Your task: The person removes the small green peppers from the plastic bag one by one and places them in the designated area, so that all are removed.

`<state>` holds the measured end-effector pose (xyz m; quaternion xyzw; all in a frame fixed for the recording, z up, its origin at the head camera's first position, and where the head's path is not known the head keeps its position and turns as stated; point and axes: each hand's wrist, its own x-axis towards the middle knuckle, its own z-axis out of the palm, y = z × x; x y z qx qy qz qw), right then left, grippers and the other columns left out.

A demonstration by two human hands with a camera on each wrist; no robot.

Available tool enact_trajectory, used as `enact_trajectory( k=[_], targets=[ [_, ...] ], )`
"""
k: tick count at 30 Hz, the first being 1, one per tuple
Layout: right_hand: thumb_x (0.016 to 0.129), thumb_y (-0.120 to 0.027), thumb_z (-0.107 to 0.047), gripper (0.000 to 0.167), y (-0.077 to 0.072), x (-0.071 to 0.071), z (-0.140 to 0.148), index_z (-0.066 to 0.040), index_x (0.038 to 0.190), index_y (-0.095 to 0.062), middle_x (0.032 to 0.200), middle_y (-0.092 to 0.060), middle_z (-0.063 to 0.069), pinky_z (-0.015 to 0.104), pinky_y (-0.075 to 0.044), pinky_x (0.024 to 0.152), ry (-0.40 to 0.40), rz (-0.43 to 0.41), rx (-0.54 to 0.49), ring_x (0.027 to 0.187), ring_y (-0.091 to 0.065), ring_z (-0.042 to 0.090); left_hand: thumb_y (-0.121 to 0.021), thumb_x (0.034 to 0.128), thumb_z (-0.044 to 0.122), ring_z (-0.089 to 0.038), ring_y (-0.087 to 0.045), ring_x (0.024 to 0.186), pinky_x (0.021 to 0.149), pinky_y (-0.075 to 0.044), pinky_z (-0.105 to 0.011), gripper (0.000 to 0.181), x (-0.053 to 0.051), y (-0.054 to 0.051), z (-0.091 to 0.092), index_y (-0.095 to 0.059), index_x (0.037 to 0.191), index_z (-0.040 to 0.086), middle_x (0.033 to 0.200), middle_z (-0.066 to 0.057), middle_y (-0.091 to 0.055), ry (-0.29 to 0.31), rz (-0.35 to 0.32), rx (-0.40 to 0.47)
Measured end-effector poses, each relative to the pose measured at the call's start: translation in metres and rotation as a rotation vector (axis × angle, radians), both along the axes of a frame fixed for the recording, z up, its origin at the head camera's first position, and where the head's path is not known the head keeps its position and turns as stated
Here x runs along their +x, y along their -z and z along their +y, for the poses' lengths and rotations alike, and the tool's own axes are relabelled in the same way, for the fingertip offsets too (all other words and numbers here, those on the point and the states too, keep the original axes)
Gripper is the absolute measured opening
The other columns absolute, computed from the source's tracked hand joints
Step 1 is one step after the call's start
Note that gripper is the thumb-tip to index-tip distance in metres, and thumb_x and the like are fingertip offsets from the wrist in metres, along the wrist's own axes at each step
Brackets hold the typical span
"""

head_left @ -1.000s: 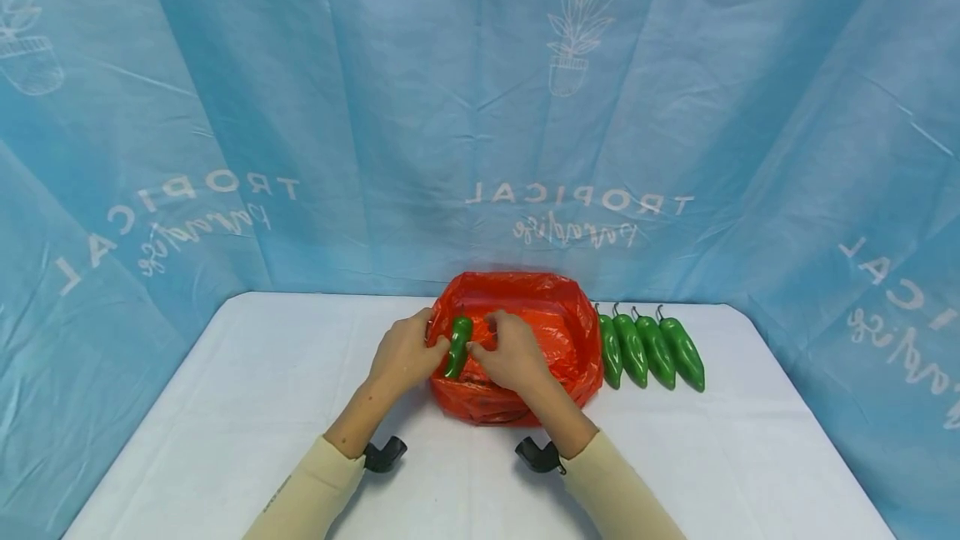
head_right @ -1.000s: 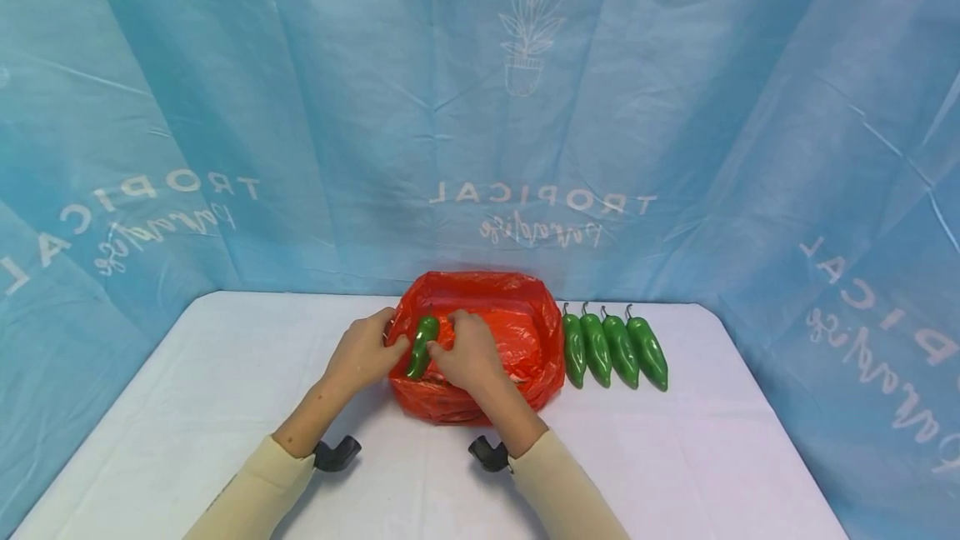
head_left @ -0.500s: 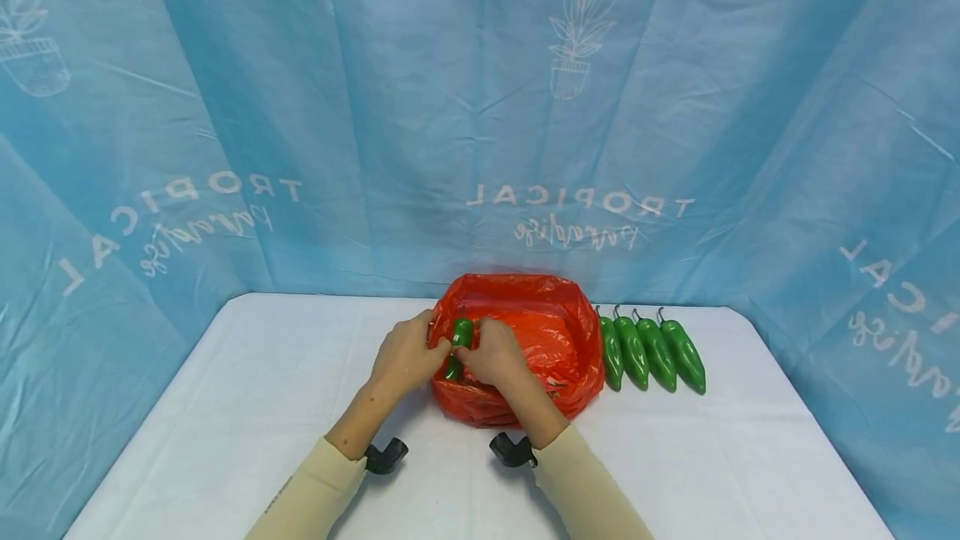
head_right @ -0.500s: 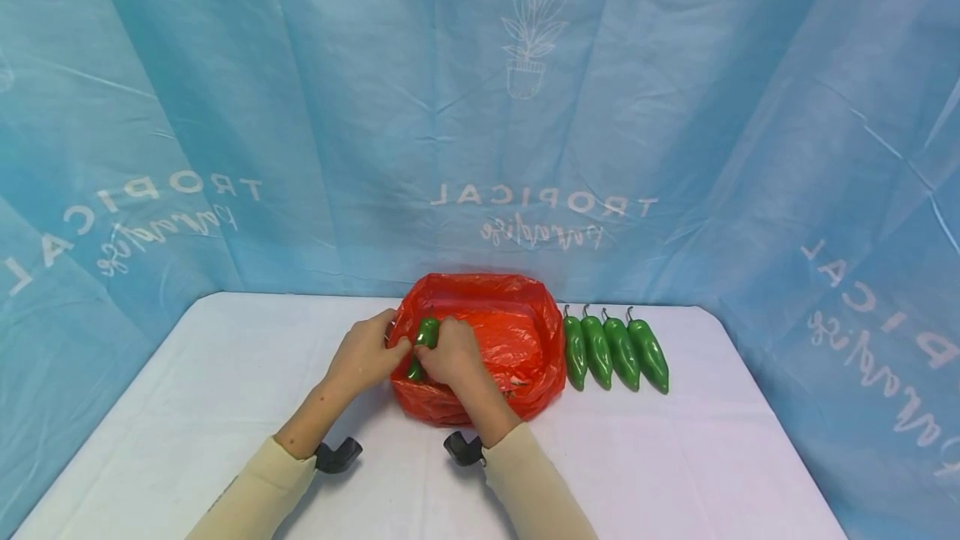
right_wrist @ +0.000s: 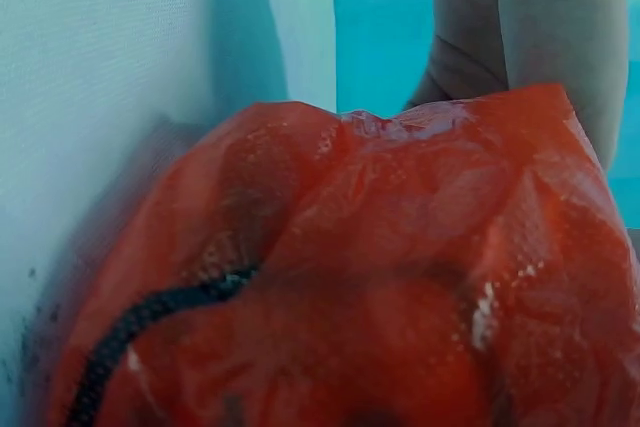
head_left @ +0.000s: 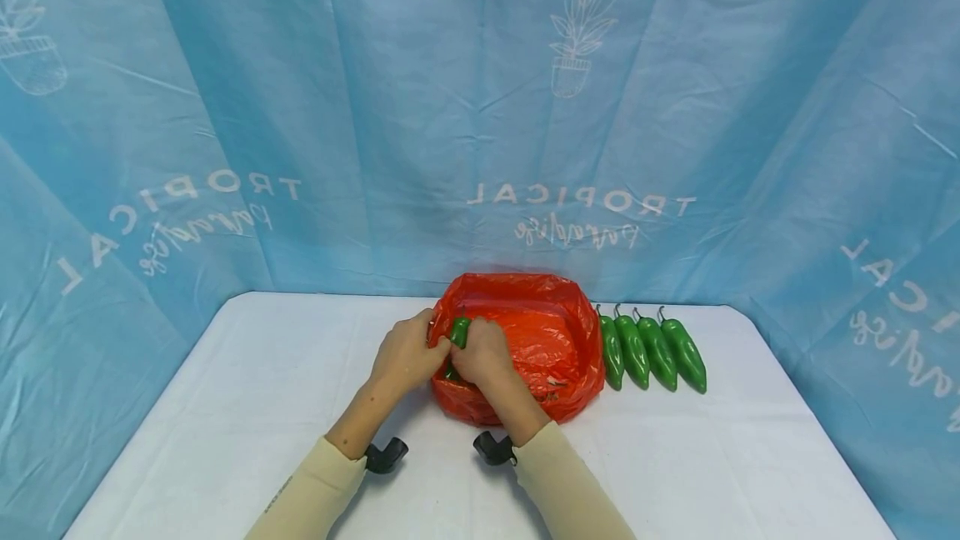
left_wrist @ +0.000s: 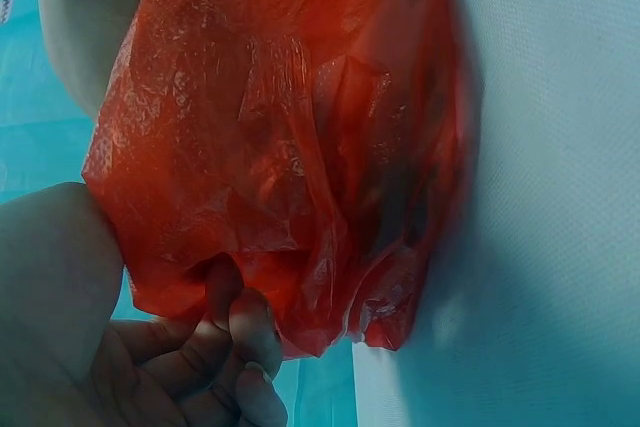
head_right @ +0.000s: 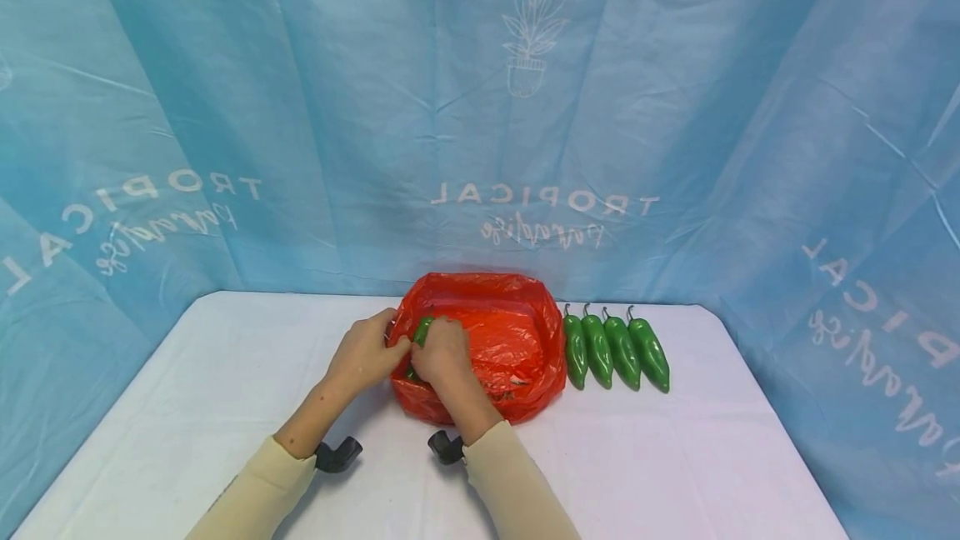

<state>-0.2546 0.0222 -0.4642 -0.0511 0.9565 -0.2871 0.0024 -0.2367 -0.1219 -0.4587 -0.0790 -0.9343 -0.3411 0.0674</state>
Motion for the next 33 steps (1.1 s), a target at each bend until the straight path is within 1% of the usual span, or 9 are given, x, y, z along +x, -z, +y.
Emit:
enact_trajectory(
  k=[4, 8, 13, 18, 22, 26, 29, 33],
  targets=[
    [0.083, -0.085, -0.018, 0.025, 0.000, -0.003, -0.001, -0.002, 0.085, -0.066, 0.075, -0.061, 0.010, 0.038, -0.056, 0.068, -0.006, 0.012, 0.012, 0.074, -0.059, 0.026, -0.067, 0.0932, 0.017, -0.016, -0.057, 0.058, 0.052, -0.050, -0.029, 0.024, 0.000, 0.000, 0.000, -0.067, 0.113, 0.003, 0.074, -0.002, -0.063, 0.002, -0.005, 0.010],
    [0.080, -0.085, -0.017, 0.023, -0.001, -0.004, -0.001, -0.004, 0.078, -0.065, 0.069, -0.059, 0.008, 0.036, -0.054, 0.063, -0.007, 0.024, 0.035, 0.069, -0.058, 0.025, -0.065, 0.0919, 0.016, -0.016, -0.056, 0.057, 0.051, -0.049, -0.030, 0.021, -0.001, 0.001, 0.000, -0.067, 0.109, 0.004, 0.071, -0.001, -0.061, 0.003, 0.002, 0.011],
    [0.078, -0.086, -0.017, 0.024, -0.001, -0.005, 0.000, -0.002, 0.083, -0.067, 0.071, -0.060, 0.008, 0.037, -0.056, 0.066, -0.003, -0.003, 0.045, 0.070, -0.058, 0.025, -0.066, 0.0919, 0.016, -0.016, -0.057, 0.059, 0.053, -0.051, -0.030, 0.021, -0.002, 0.003, 0.001, -0.067, 0.110, 0.005, 0.072, -0.001, -0.062, -0.004, 0.000, 0.002],
    [0.078, -0.088, -0.016, 0.028, -0.001, -0.004, 0.000, 0.000, 0.090, -0.069, 0.076, -0.063, 0.009, 0.039, -0.060, 0.071, 0.014, -0.045, 0.046, 0.072, -0.058, 0.025, -0.066, 0.0933, 0.016, -0.016, -0.057, 0.059, 0.053, -0.051, -0.030, 0.025, -0.001, 0.003, 0.001, -0.067, 0.115, 0.004, 0.074, -0.001, -0.063, -0.004, -0.003, -0.001],
    [0.079, -0.087, -0.016, 0.025, -0.003, -0.004, 0.001, 0.000, 0.090, -0.071, 0.076, -0.064, 0.010, 0.040, -0.061, 0.074, 0.005, -0.051, 0.045, 0.073, -0.059, 0.026, -0.066, 0.0938, 0.017, -0.015, -0.057, 0.059, 0.053, -0.051, -0.029, 0.029, -0.001, 0.002, 0.002, -0.067, 0.119, 0.002, 0.074, -0.001, -0.063, -0.004, -0.006, 0.001],
    [0.080, -0.086, -0.015, 0.023, -0.005, -0.002, 0.003, 0.000, 0.089, -0.071, 0.076, -0.063, 0.009, 0.040, -0.061, 0.075, -0.009, -0.066, 0.037, 0.074, -0.059, 0.026, -0.067, 0.0937, 0.017, -0.016, -0.057, 0.060, 0.055, -0.052, -0.029, 0.030, -0.001, 0.002, 0.002, -0.067, 0.120, 0.002, 0.075, -0.001, -0.064, -0.009, -0.017, 0.008],
    [0.080, -0.085, -0.013, 0.023, -0.008, 0.000, 0.005, -0.001, 0.089, -0.069, 0.076, -0.062, 0.009, 0.040, -0.060, 0.072, -0.017, -0.085, 0.025, 0.074, -0.058, 0.026, -0.067, 0.0936, 0.016, -0.016, -0.058, 0.060, 0.056, -0.054, -0.029, 0.030, 0.000, 0.002, 0.002, -0.067, 0.120, 0.002, 0.075, -0.002, -0.065, -0.007, -0.017, 0.010],
    [0.080, -0.083, -0.008, 0.020, -0.015, 0.004, 0.010, -0.001, 0.086, -0.066, 0.076, -0.060, 0.010, 0.039, -0.058, 0.067, -0.033, -0.089, 0.009, 0.073, -0.057, 0.026, -0.068, 0.0933, 0.015, -0.015, -0.058, 0.060, 0.057, -0.055, -0.030, 0.029, 0.000, 0.002, 0.002, -0.067, 0.118, 0.002, 0.075, -0.002, -0.065, -0.003, -0.008, 0.014]
  ],
)
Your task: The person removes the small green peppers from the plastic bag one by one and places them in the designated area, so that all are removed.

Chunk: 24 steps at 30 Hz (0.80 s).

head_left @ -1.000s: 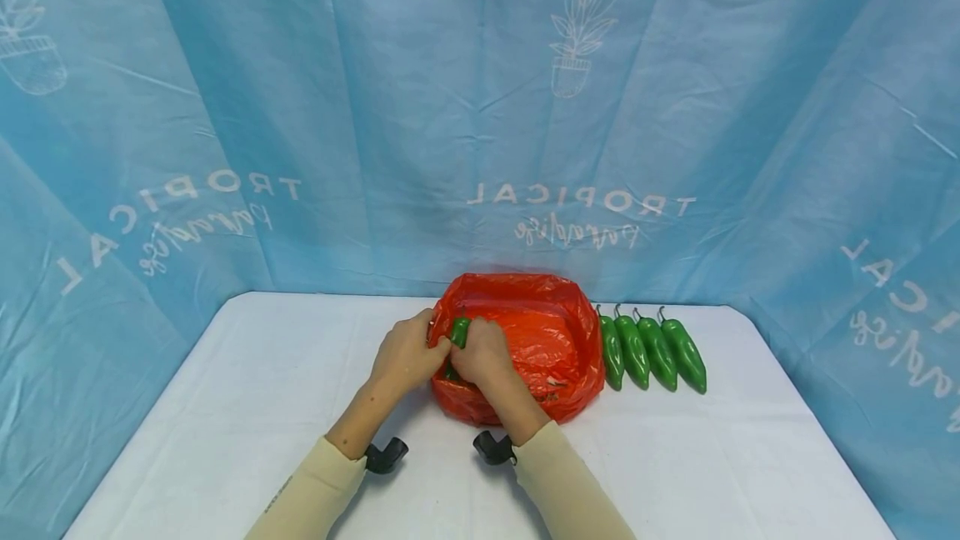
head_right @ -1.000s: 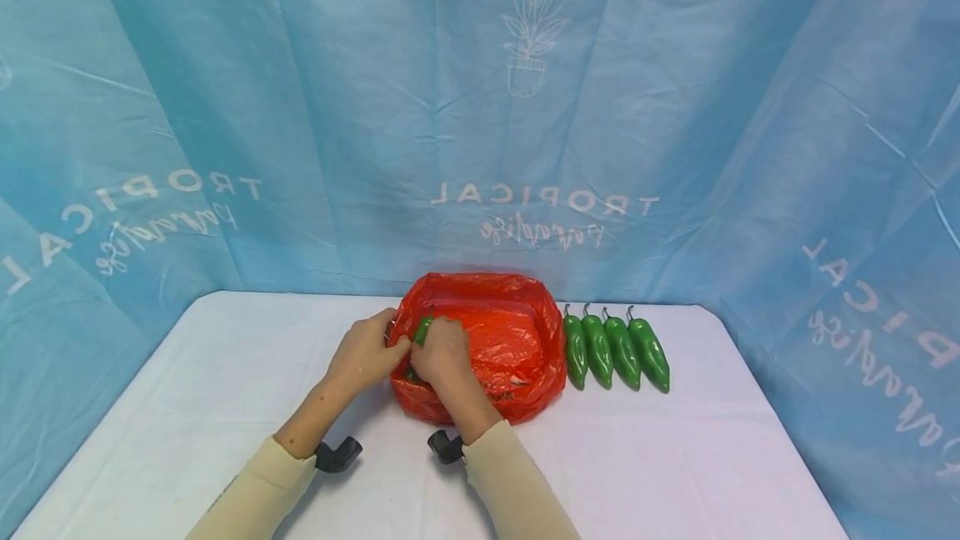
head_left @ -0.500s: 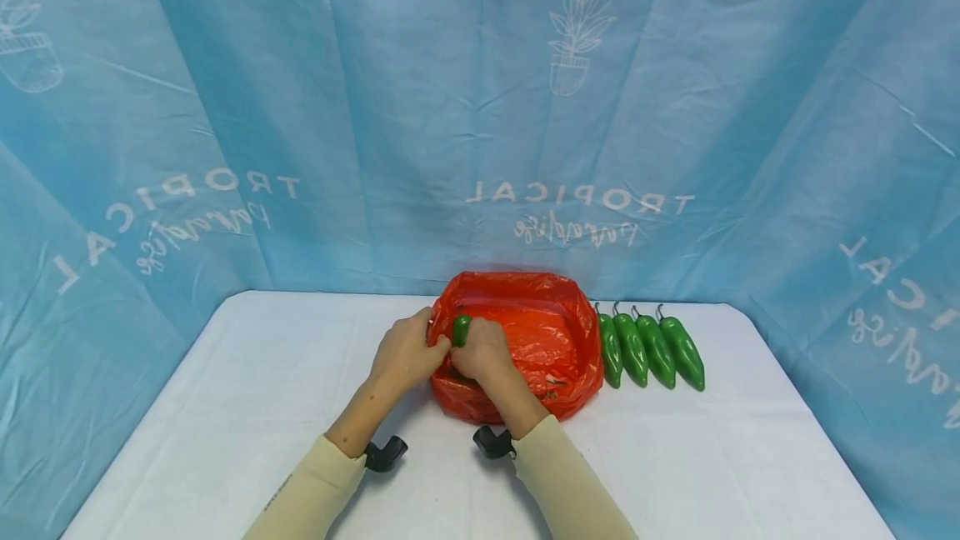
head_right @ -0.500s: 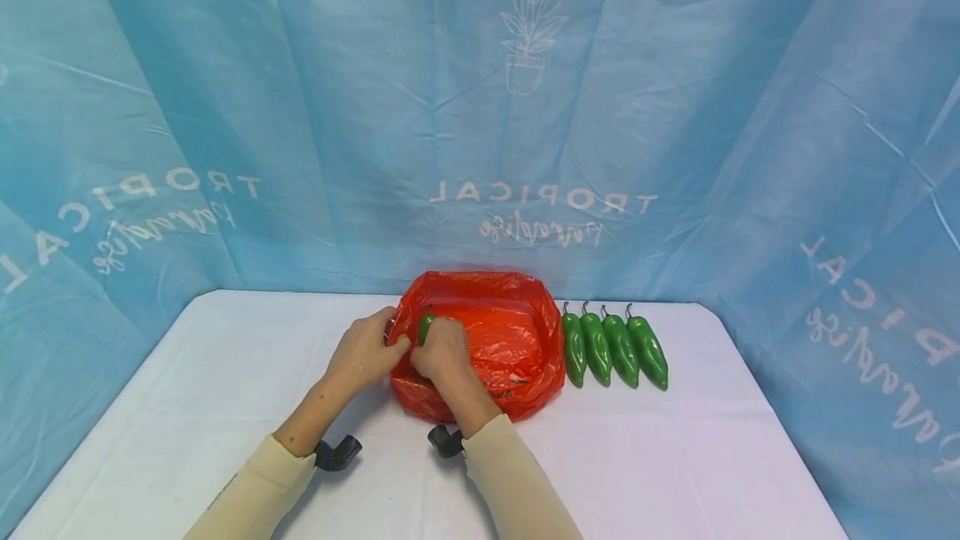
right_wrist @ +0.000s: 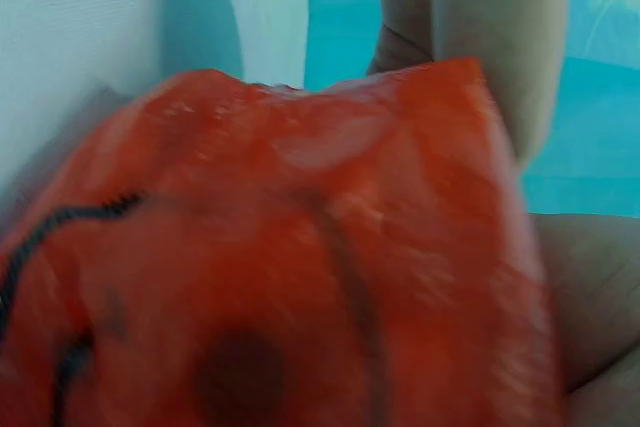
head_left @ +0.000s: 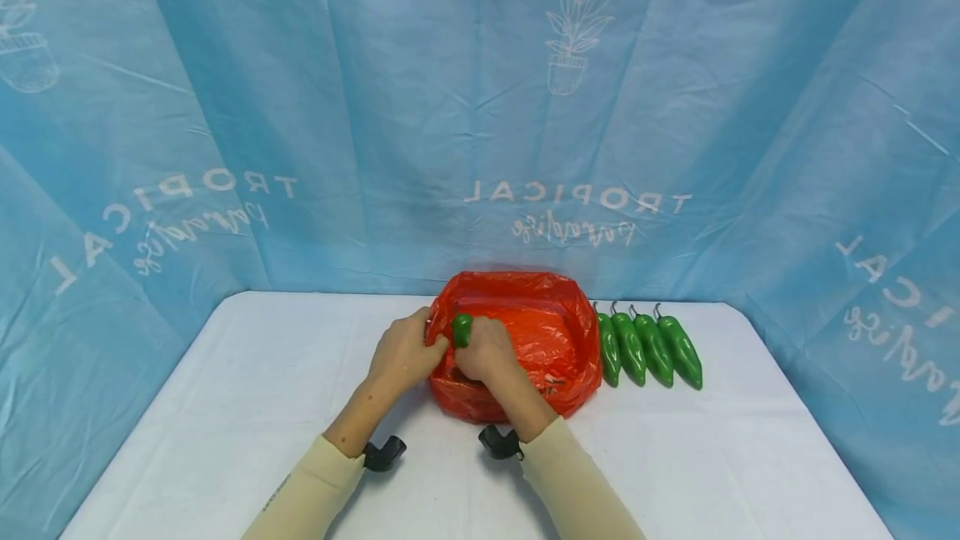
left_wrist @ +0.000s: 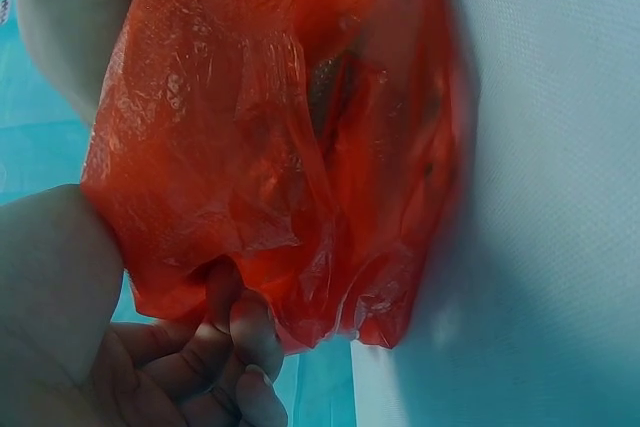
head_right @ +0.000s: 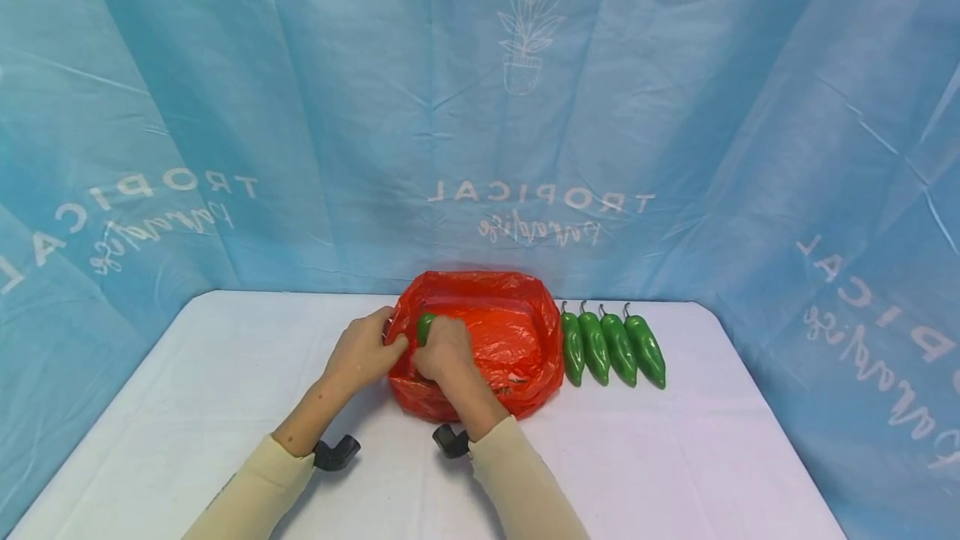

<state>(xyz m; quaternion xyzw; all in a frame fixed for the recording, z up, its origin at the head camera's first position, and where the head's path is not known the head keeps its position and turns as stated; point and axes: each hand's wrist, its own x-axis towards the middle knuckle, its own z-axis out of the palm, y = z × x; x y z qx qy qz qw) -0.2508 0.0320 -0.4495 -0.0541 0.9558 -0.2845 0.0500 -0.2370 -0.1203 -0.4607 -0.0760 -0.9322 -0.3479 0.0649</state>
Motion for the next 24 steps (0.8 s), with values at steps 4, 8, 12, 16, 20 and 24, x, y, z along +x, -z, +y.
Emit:
enact_trajectory(
  k=[4, 8, 12, 16, 20, 24],
  targets=[
    [0.081, -0.081, -0.005, 0.016, -0.008, 0.005, 0.006, 0.000, 0.086, -0.065, 0.077, -0.060, 0.010, 0.038, -0.057, 0.065, -0.002, 0.012, -0.011, 0.072, -0.058, 0.026, -0.068, 0.0929, 0.015, -0.015, -0.059, 0.062, 0.058, -0.057, -0.031, 0.025, 0.000, -0.001, 0.000, -0.068, 0.114, 0.003, 0.075, -0.002, -0.066, -0.002, 0.015, 0.005],
    [0.083, -0.080, -0.005, 0.018, -0.015, 0.010, 0.011, 0.001, 0.093, -0.066, 0.083, -0.062, 0.011, 0.041, -0.059, 0.070, 0.002, -0.006, -0.016, 0.076, -0.059, 0.027, -0.068, 0.0930, 0.016, -0.015, -0.060, 0.062, 0.058, -0.056, -0.031, 0.026, 0.000, 0.000, 0.000, -0.068, 0.116, 0.002, 0.076, -0.002, -0.066, -0.005, 0.019, 0.004],
    [0.085, -0.081, -0.007, 0.025, -0.018, 0.014, 0.018, 0.003, 0.102, -0.065, 0.092, -0.062, 0.012, 0.045, -0.061, 0.078, 0.007, -0.025, -0.025, 0.083, -0.060, 0.027, -0.068, 0.0931, 0.016, -0.015, -0.060, 0.063, 0.057, -0.055, -0.031, 0.031, 0.000, 0.001, -0.001, -0.067, 0.120, 0.001, 0.078, -0.003, -0.068, -0.004, 0.010, 0.001],
    [0.087, -0.080, -0.007, 0.023, -0.021, 0.016, 0.025, 0.003, 0.101, -0.064, 0.094, -0.061, 0.013, 0.045, -0.061, 0.076, 0.000, -0.007, -0.038, 0.084, -0.060, 0.027, -0.068, 0.0933, 0.017, -0.016, -0.061, 0.064, 0.058, -0.056, -0.031, 0.037, 0.000, 0.001, -0.001, -0.067, 0.126, 0.000, 0.083, -0.005, -0.070, -0.010, 0.002, 0.000],
    [0.089, -0.080, -0.009, 0.025, -0.026, 0.020, 0.033, 0.004, 0.102, -0.063, 0.096, -0.060, 0.013, 0.044, -0.060, 0.076, 0.004, 0.021, -0.047, 0.085, -0.058, 0.027, -0.070, 0.0937, 0.019, -0.017, -0.062, 0.067, 0.060, -0.058, -0.032, 0.040, 0.000, 0.000, 0.000, -0.066, 0.129, -0.001, 0.089, -0.007, -0.073, -0.013, -0.004, 0.002],
    [0.090, -0.080, -0.012, 0.030, -0.033, 0.024, 0.039, 0.005, 0.107, -0.063, 0.098, -0.058, 0.013, 0.043, -0.060, 0.077, 0.013, 0.041, -0.053, 0.086, -0.058, 0.027, -0.070, 0.0936, 0.019, -0.017, -0.063, 0.068, 0.063, -0.060, -0.033, 0.042, 0.001, 0.000, 0.000, -0.065, 0.130, -0.001, 0.093, -0.009, -0.074, -0.015, -0.009, 0.003]
  ],
)
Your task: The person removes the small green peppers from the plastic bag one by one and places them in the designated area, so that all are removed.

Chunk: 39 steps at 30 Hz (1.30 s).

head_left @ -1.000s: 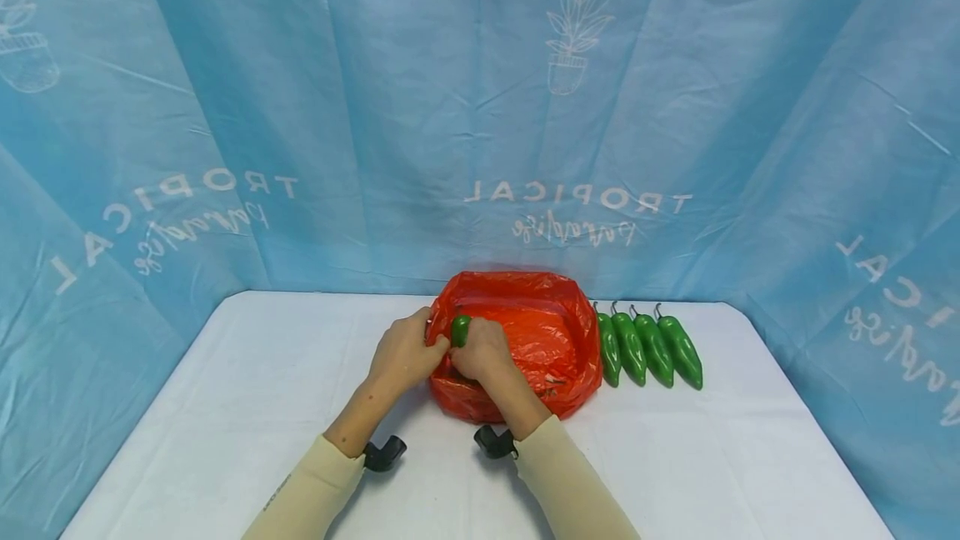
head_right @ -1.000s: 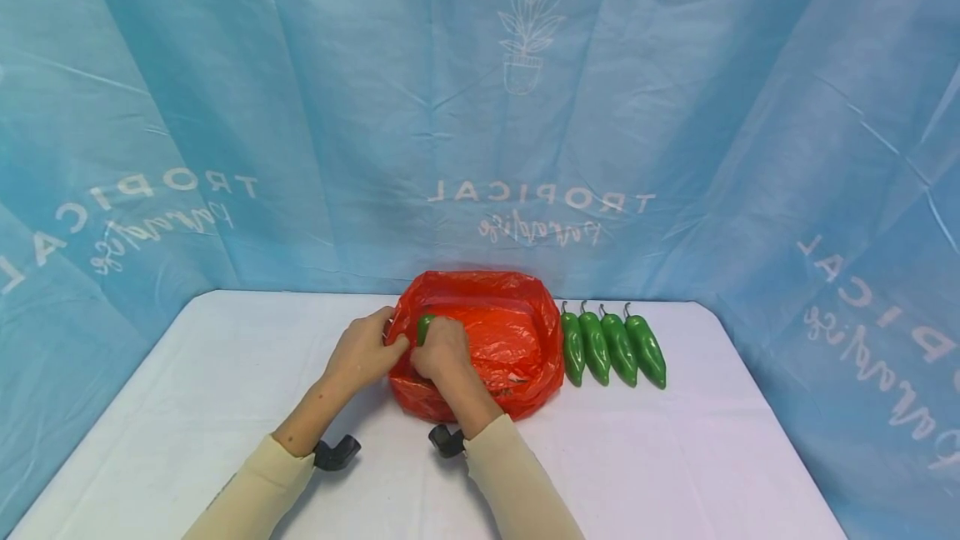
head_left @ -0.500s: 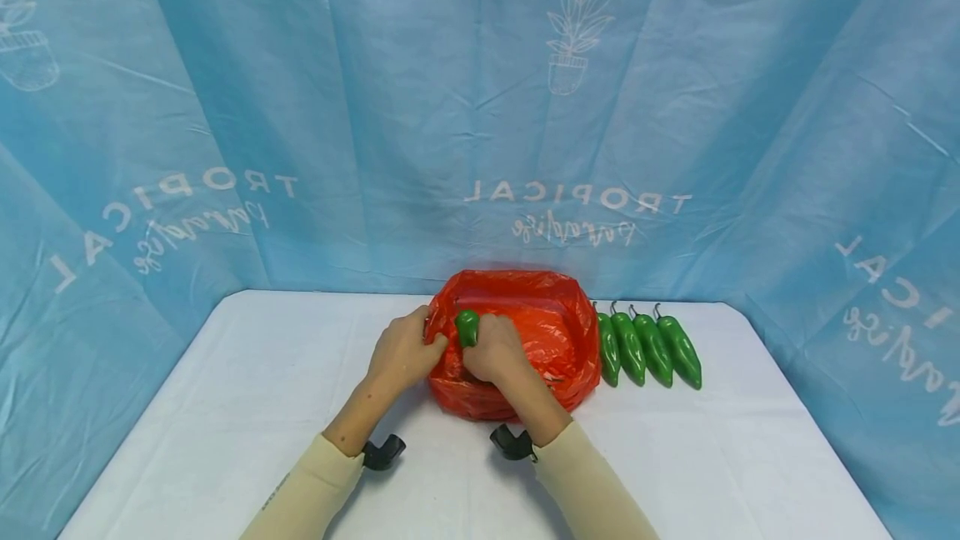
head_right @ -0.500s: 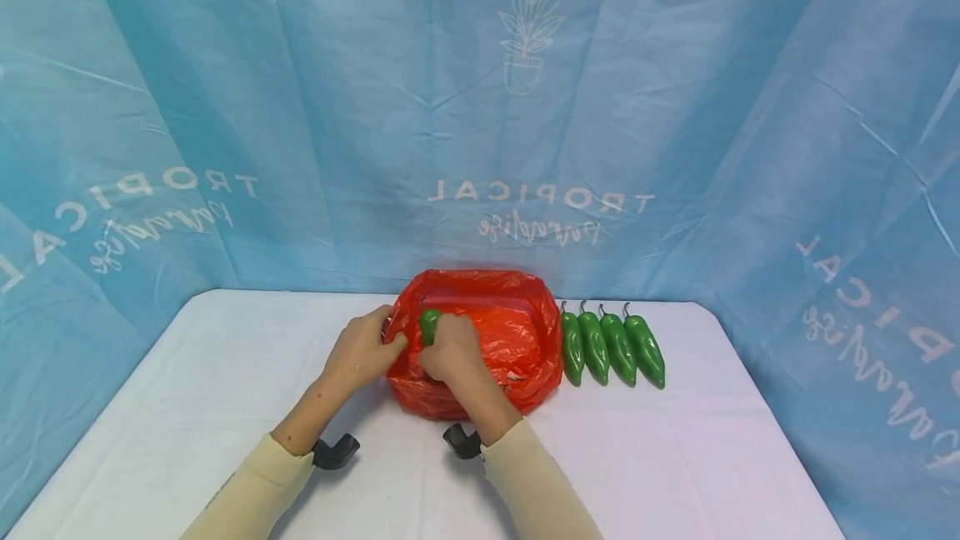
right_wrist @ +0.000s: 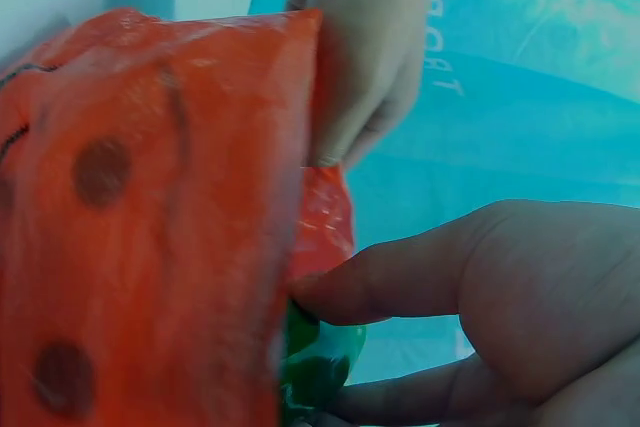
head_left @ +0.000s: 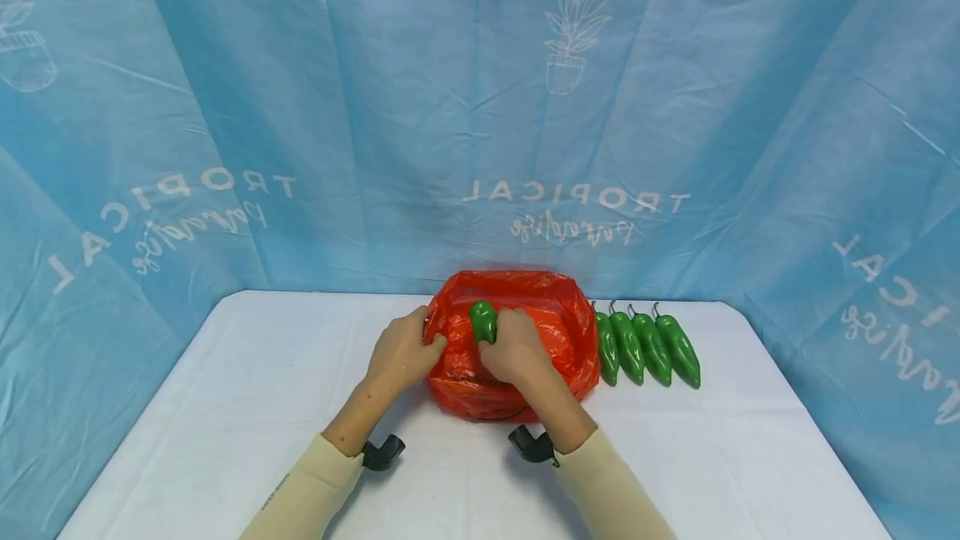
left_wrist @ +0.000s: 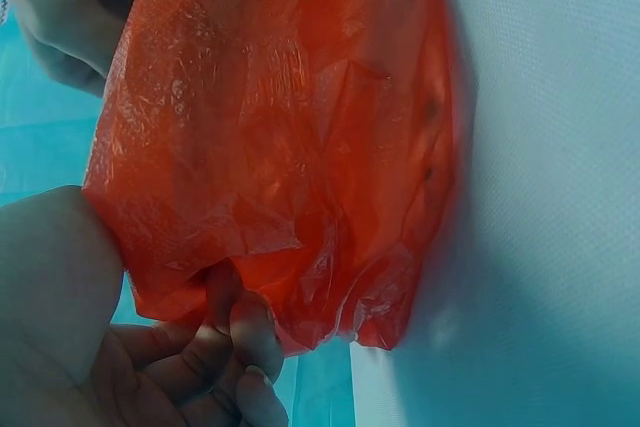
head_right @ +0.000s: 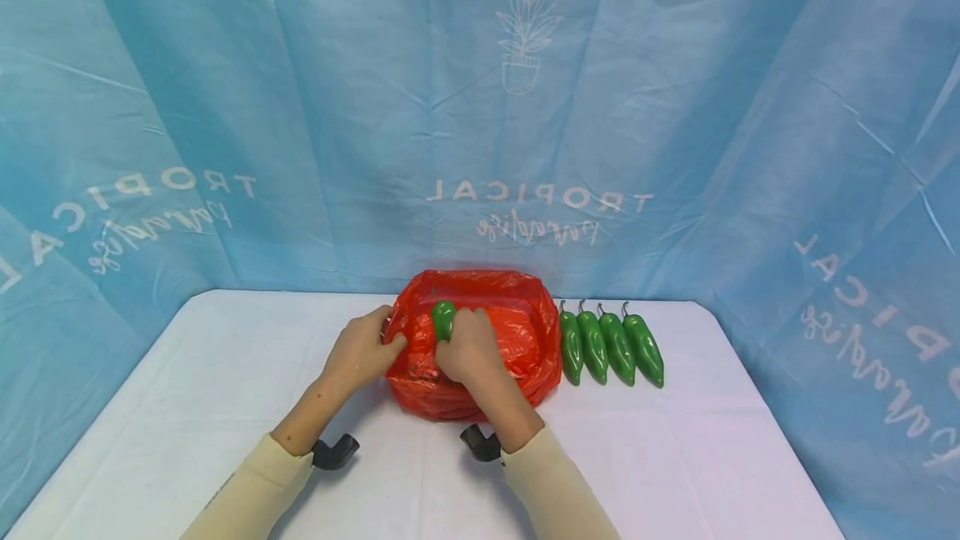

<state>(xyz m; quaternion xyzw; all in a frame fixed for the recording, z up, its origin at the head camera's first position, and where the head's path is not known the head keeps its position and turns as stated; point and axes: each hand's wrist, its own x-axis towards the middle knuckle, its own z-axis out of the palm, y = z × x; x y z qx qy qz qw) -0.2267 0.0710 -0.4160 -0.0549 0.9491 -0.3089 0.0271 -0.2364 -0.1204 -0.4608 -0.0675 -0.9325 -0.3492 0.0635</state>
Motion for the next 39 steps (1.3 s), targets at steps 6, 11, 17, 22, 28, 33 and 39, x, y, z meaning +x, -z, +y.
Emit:
enact_trajectory(
  k=[6, 11, 17, 22, 28, 33, 39],
  targets=[
    [0.093, -0.078, -0.016, 0.038, -0.011, 0.008, 0.009, 0.007, 0.119, -0.063, 0.102, -0.058, 0.012, 0.043, -0.061, 0.079, -0.001, 0.036, -0.028, 0.089, -0.059, 0.027, -0.070, 0.0931, 0.018, -0.019, -0.062, 0.069, 0.062, -0.059, -0.033, 0.043, -0.001, 0.000, 0.000, -0.065, 0.131, -0.002, 0.094, -0.011, -0.074, -0.007, 0.003, -0.003],
    [0.094, -0.077, -0.018, 0.043, -0.015, 0.014, 0.018, 0.005, 0.128, -0.064, 0.106, -0.061, 0.011, 0.046, -0.061, 0.083, 0.003, 0.093, -0.052, 0.095, -0.060, 0.027, -0.070, 0.0940, 0.017, -0.018, -0.060, 0.066, 0.059, -0.056, -0.032, 0.040, -0.001, 0.001, 0.000, -0.066, 0.129, -0.002, 0.088, -0.008, -0.072, -0.001, 0.006, -0.006],
    [0.093, -0.077, -0.018, 0.047, -0.017, 0.019, 0.031, 0.004, 0.133, -0.064, 0.113, -0.066, 0.012, 0.046, -0.061, 0.084, 0.000, 0.167, -0.088, 0.100, -0.063, 0.028, -0.070, 0.0942, 0.017, -0.017, -0.059, 0.064, 0.056, -0.053, -0.030, 0.040, -0.002, 0.000, 0.001, -0.066, 0.130, -0.001, 0.085, -0.006, -0.071, 0.004, 0.006, 0.001],
    [0.094, -0.077, -0.020, 0.054, -0.019, 0.024, 0.040, 0.005, 0.139, -0.061, 0.123, -0.066, 0.015, 0.046, -0.061, 0.085, 0.011, 0.188, -0.104, 0.106, -0.064, 0.030, -0.069, 0.0940, 0.016, -0.017, -0.058, 0.063, 0.055, -0.052, -0.030, 0.038, -0.002, 0.000, 0.000, -0.066, 0.128, -0.001, 0.083, -0.006, -0.070, 0.005, 0.008, 0.001],
    [0.094, -0.077, -0.022, 0.056, -0.022, 0.028, 0.055, 0.004, 0.141, -0.059, 0.122, -0.065, 0.014, 0.044, -0.062, 0.079, 0.041, 0.207, -0.136, 0.103, -0.065, 0.030, -0.069, 0.0937, 0.016, -0.017, -0.059, 0.064, 0.055, -0.051, -0.030, 0.037, -0.001, 0.001, 0.000, -0.067, 0.126, -0.001, 0.084, -0.005, -0.070, 0.002, 0.012, 0.000],
    [0.095, -0.075, -0.023, 0.060, -0.018, 0.029, 0.070, 0.004, 0.146, -0.057, 0.127, -0.065, 0.017, 0.046, -0.061, 0.081, 0.070, 0.241, -0.127, 0.107, -0.065, 0.032, -0.069, 0.0935, 0.017, -0.017, -0.060, 0.065, 0.056, -0.052, -0.031, 0.038, -0.001, 0.002, -0.001, -0.067, 0.128, -0.001, 0.086, -0.006, -0.071, -0.003, 0.015, -0.003],
    [0.096, -0.074, -0.022, 0.060, -0.013, 0.029, 0.088, 0.005, 0.146, -0.056, 0.126, -0.065, 0.020, 0.047, -0.061, 0.081, 0.092, 0.273, -0.130, 0.106, -0.065, 0.034, -0.070, 0.0939, 0.017, -0.018, -0.061, 0.067, 0.058, -0.054, -0.032, 0.038, -0.001, 0.002, 0.000, -0.067, 0.127, -0.001, 0.088, -0.007, -0.072, -0.005, 0.017, -0.011]
  ],
)
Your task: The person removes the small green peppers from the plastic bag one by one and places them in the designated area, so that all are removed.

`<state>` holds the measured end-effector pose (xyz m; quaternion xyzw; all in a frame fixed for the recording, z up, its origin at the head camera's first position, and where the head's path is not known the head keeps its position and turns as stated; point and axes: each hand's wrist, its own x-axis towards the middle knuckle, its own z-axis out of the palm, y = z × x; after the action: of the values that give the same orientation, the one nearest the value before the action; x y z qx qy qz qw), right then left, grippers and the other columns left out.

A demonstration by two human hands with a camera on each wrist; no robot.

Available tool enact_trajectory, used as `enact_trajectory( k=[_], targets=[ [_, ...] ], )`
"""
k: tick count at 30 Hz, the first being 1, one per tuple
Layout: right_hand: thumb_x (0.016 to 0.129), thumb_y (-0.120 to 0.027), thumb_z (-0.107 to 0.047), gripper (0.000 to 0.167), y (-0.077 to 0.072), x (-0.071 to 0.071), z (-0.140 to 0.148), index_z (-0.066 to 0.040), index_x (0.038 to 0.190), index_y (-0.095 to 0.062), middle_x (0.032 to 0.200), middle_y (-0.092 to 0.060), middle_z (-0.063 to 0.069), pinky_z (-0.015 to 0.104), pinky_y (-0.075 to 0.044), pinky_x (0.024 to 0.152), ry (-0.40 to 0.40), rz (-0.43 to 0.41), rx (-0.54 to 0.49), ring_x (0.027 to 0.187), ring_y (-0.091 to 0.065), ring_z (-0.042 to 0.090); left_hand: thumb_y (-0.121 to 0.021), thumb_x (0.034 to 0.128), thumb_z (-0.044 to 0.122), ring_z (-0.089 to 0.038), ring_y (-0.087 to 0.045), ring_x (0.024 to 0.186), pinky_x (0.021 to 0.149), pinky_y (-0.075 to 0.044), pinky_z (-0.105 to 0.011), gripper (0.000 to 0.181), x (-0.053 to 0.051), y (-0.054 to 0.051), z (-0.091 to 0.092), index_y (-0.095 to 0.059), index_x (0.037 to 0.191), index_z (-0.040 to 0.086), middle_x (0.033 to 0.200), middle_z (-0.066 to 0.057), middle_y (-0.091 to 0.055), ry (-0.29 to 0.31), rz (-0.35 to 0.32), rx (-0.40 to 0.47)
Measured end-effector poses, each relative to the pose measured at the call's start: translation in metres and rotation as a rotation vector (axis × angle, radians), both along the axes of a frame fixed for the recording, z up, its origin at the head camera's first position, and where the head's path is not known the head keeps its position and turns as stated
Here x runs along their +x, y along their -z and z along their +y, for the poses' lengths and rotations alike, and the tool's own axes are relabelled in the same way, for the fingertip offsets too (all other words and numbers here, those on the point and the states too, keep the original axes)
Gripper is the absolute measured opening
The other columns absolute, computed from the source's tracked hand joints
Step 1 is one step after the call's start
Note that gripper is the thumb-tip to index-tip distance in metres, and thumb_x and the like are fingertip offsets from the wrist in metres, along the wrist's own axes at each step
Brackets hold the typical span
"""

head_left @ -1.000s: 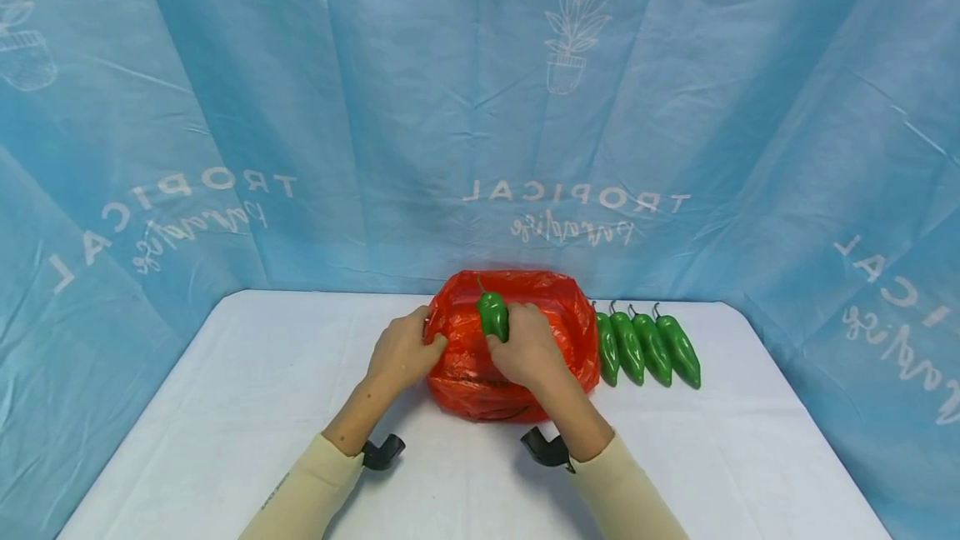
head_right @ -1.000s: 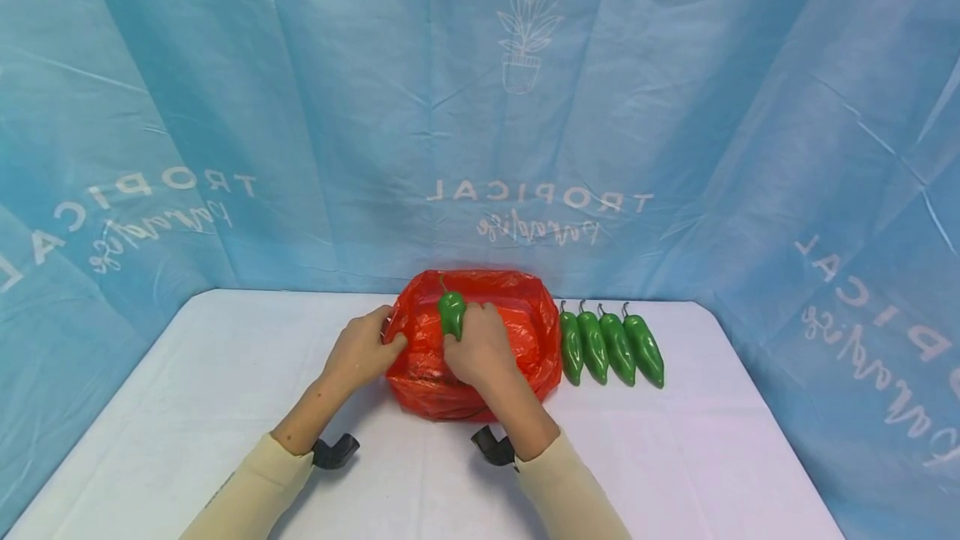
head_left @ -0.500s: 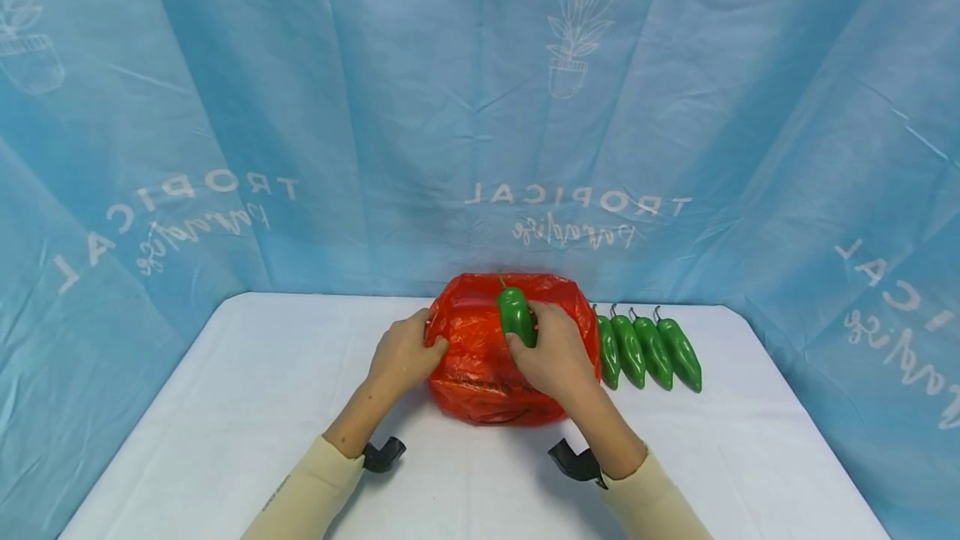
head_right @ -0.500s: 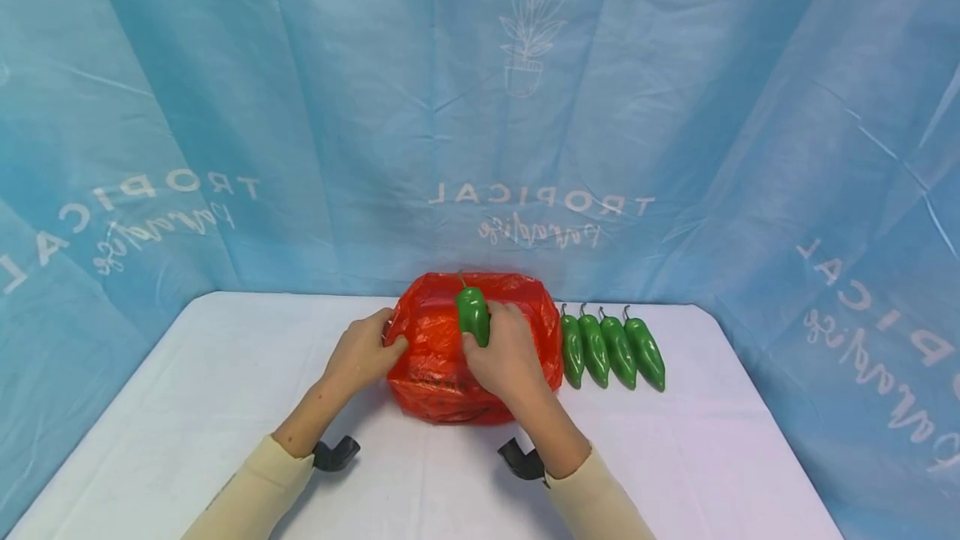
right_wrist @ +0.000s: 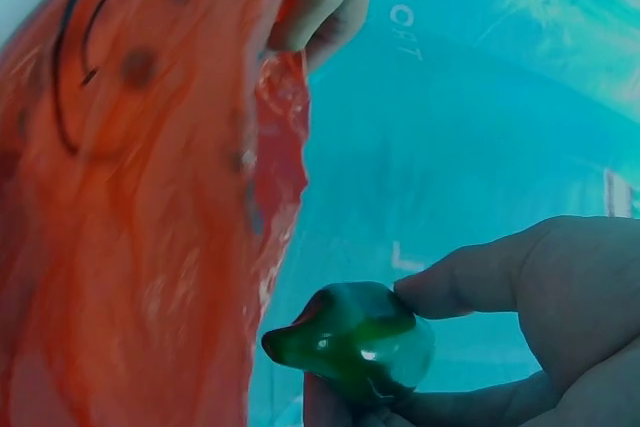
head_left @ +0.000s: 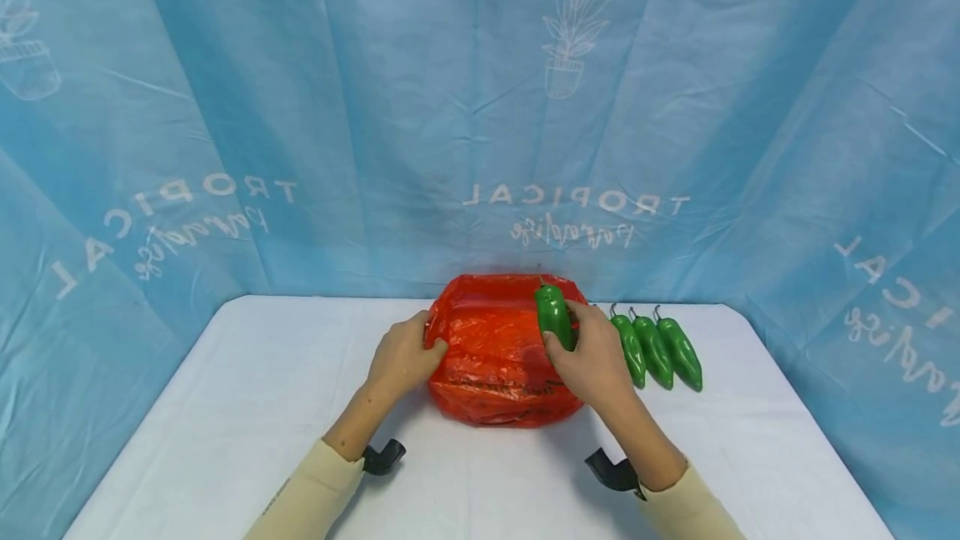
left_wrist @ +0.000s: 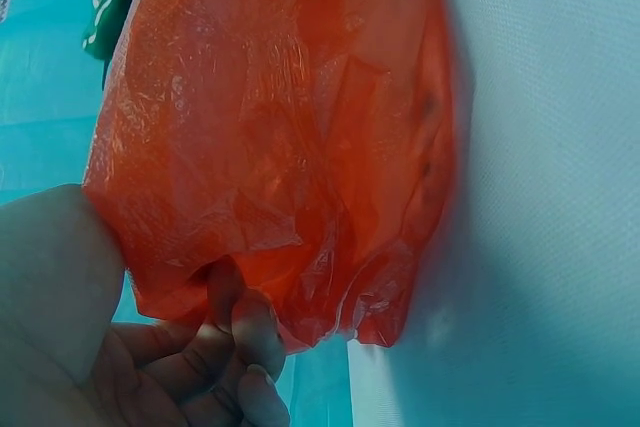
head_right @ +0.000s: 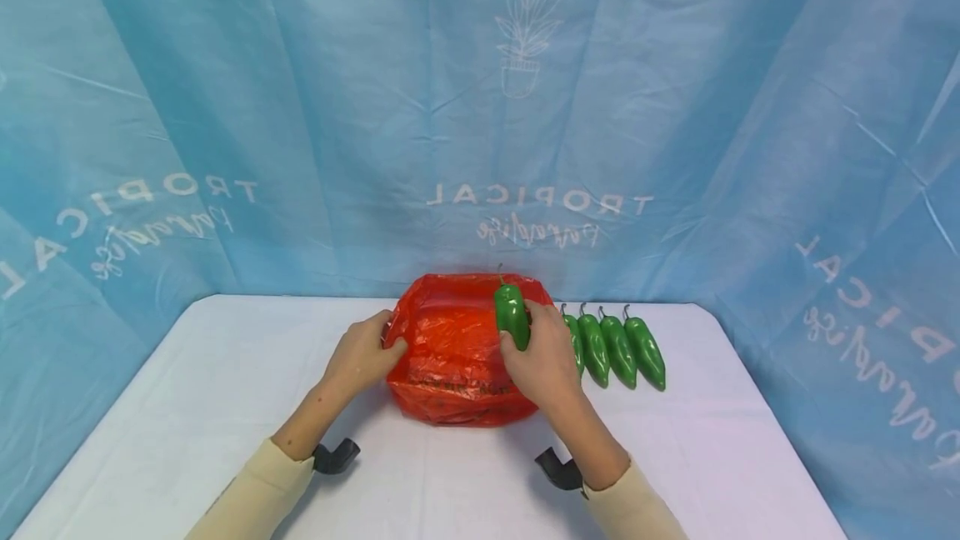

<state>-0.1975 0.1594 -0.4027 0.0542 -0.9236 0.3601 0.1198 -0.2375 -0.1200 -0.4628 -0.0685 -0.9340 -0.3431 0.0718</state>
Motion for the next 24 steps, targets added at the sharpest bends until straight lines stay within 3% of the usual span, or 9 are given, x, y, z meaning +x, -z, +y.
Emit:
enact_trajectory(
  k=[11, 24],
  targets=[
    [0.095, -0.074, -0.016, 0.057, 0.012, 0.004, 0.030, 0.005, 0.145, -0.057, 0.123, -0.066, 0.021, 0.051, -0.060, 0.083, 0.042, 0.067, 0.010, 0.106, -0.065, 0.035, -0.068, 0.0933, 0.017, -0.018, -0.062, 0.069, 0.060, -0.056, -0.033, 0.037, 0.001, 0.000, 0.001, -0.067, 0.125, -0.001, 0.089, -0.007, -0.073, -0.002, 0.002, 0.001],
    [0.095, -0.073, -0.015, 0.057, 0.016, 0.008, 0.061, 0.007, 0.145, -0.055, 0.119, -0.066, 0.024, 0.055, -0.062, 0.080, 0.108, 0.073, 0.048, 0.100, -0.067, 0.038, -0.070, 0.0936, 0.017, -0.018, -0.061, 0.067, 0.058, -0.055, -0.031, 0.039, 0.000, 0.000, 0.000, -0.067, 0.128, -0.001, 0.090, -0.008, -0.073, -0.006, -0.003, 0.003]
  ],
)
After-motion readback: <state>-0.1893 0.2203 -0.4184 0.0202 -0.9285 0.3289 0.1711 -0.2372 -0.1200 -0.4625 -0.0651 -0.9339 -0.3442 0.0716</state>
